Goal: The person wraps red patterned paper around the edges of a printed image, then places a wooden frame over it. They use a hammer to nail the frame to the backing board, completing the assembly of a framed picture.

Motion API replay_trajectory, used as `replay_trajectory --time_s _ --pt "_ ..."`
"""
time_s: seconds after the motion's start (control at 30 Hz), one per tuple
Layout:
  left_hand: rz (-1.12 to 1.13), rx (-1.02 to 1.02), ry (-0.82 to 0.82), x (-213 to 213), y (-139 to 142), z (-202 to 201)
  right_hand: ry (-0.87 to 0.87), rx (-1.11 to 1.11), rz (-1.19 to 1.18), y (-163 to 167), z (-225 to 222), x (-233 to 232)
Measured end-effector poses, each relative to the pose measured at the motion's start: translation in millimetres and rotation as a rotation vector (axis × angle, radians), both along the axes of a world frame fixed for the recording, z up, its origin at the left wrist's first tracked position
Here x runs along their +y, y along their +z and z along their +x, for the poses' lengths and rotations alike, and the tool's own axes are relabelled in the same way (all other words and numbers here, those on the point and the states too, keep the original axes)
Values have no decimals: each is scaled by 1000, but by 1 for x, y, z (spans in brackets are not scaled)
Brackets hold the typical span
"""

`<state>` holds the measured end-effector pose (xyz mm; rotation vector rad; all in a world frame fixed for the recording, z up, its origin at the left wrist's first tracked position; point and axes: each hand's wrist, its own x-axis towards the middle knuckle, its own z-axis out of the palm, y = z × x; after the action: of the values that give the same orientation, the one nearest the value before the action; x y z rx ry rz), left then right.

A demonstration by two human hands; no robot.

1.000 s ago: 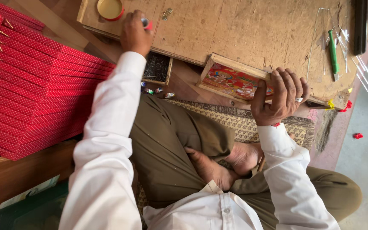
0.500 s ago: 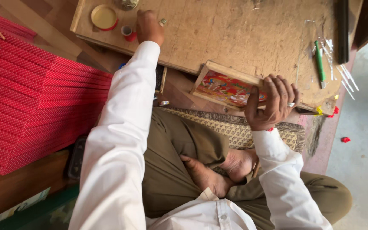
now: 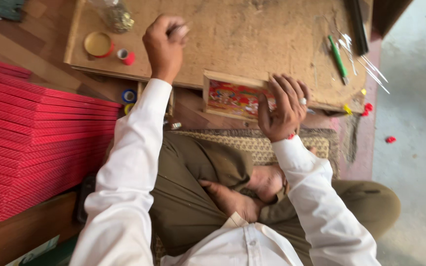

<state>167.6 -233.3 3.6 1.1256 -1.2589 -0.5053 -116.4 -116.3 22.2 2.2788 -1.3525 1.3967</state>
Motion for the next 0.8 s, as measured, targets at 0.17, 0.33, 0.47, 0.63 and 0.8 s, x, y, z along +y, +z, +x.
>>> replay_trajectory --time_s 0.17,0.33,0.47,0.63,0.8 --pt "-263 -221 -432 60 56 -104 3 -153 148 21 -3 18" --pt "-73 -236 -391 92 59 -143 13 -288 314 39 -14 15" --pt "-13 -98 -474 93 52 -145 130 -273 243 40 -24 5" --pt "-247 -531 -272 104 42 -130 117 -369 276 30 -29 -3" --pt "-419 -811 -57 117 24 -112 151 -456 455 27 -29 -10"
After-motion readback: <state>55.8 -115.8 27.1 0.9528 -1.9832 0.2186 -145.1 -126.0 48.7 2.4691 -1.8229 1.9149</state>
